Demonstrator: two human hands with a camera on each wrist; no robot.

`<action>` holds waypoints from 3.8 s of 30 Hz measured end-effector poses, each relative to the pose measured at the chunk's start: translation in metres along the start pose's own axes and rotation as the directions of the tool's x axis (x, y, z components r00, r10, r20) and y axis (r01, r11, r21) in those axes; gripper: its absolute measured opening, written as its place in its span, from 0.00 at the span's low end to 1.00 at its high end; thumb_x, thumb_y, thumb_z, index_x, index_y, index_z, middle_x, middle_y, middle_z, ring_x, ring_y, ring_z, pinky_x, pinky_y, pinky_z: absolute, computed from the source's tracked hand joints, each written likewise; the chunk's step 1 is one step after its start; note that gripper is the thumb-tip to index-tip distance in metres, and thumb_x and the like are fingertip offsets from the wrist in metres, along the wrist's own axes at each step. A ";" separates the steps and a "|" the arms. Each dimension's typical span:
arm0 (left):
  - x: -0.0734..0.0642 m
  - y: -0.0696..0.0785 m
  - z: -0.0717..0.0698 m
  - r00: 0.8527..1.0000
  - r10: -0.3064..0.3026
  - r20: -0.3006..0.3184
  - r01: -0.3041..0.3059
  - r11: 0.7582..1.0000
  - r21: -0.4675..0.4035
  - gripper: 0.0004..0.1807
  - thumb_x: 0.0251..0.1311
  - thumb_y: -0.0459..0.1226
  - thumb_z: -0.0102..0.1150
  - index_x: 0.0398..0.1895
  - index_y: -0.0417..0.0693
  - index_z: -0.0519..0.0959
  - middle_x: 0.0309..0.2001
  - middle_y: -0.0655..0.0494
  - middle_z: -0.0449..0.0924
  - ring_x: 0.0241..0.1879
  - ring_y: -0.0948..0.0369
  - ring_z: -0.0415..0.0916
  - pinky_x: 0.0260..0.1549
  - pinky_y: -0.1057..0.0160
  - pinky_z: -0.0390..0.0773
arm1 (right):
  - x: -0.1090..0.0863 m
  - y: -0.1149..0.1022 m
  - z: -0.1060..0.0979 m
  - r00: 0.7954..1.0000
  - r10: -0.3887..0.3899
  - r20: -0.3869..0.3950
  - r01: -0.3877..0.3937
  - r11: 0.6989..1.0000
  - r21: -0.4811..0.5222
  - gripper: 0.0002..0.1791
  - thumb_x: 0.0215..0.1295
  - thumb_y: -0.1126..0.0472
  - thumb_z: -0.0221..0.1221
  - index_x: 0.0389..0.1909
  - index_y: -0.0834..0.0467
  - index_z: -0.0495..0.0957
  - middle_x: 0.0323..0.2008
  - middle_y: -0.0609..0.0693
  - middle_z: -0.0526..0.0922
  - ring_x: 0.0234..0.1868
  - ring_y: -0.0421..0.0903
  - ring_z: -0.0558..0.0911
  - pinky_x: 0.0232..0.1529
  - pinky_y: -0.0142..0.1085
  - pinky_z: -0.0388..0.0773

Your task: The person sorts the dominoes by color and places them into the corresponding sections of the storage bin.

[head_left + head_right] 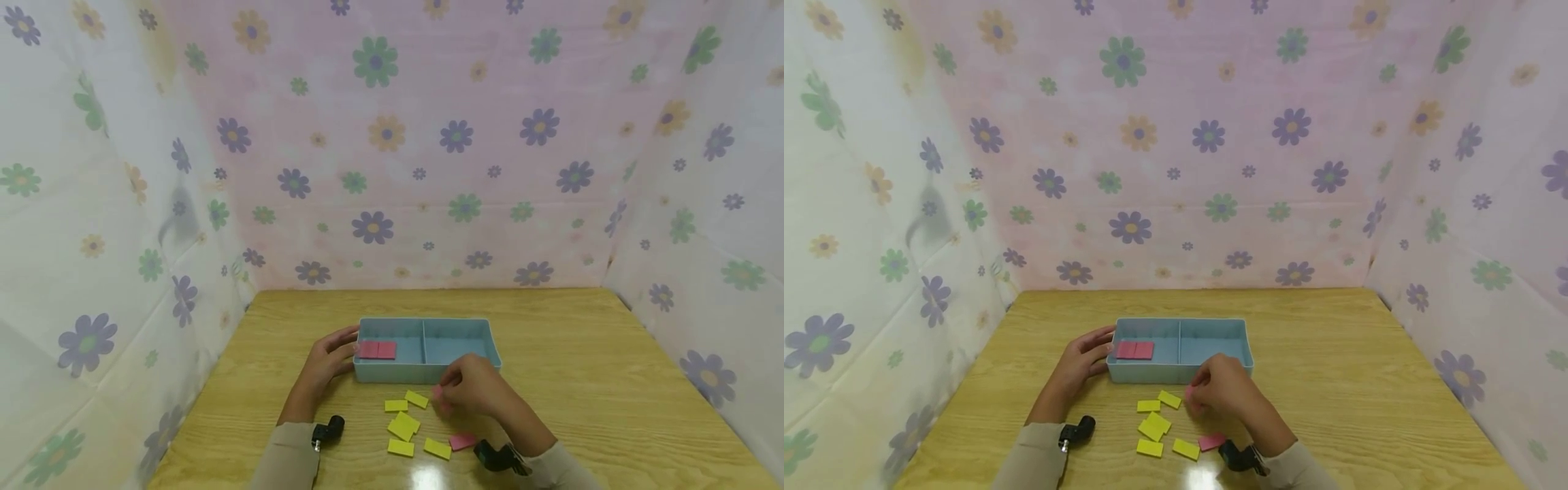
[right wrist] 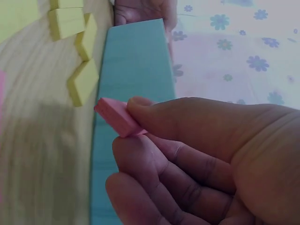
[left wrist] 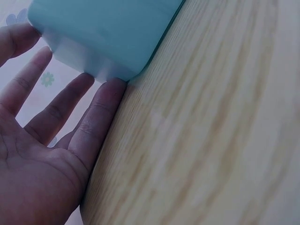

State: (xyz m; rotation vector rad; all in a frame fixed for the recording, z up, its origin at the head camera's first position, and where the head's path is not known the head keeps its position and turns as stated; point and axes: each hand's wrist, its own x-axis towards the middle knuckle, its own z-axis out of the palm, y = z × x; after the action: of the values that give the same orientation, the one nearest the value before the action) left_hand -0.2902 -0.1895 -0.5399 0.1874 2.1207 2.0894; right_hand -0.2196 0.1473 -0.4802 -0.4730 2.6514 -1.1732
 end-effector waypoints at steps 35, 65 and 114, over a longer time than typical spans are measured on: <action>-0.002 -0.001 0.001 1.000 0.007 -0.011 -0.007 1.000 0.009 0.25 0.72 0.42 0.62 0.72 0.57 0.76 0.71 0.48 0.75 0.64 0.49 0.79 0.55 0.50 0.85 | 0.037 -0.037 -0.036 0.989 0.128 -0.074 -0.112 0.976 0.185 0.12 0.62 0.58 0.71 0.44 0.58 0.89 0.33 0.50 0.89 0.35 0.52 0.88 0.39 0.47 0.89; -0.001 0.000 0.003 1.000 0.005 0.001 -0.005 1.000 0.005 0.26 0.72 0.42 0.63 0.72 0.59 0.75 0.71 0.49 0.74 0.65 0.49 0.78 0.55 0.51 0.85 | 0.073 -0.046 -0.034 0.980 0.181 -0.078 -0.159 0.959 0.236 0.11 0.65 0.59 0.71 0.43 0.61 0.88 0.32 0.52 0.90 0.36 0.50 0.90 0.42 0.46 0.89; -0.001 0.001 0.002 1.000 -0.007 -0.010 0.007 1.000 -0.016 0.26 0.73 0.40 0.62 0.72 0.56 0.75 0.70 0.49 0.75 0.65 0.49 0.79 0.55 0.51 0.85 | 0.101 -0.044 -0.014 0.963 0.256 -0.082 -0.225 0.933 0.281 0.09 0.60 0.62 0.73 0.38 0.63 0.88 0.27 0.54 0.90 0.39 0.58 0.91 0.37 0.43 0.89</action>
State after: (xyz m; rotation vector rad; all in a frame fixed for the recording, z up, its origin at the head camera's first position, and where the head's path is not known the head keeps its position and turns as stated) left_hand -0.2893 -0.1879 -0.5392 0.1677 2.1065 2.1074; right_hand -0.3088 0.0917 -0.4442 -0.0297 2.4953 -1.4879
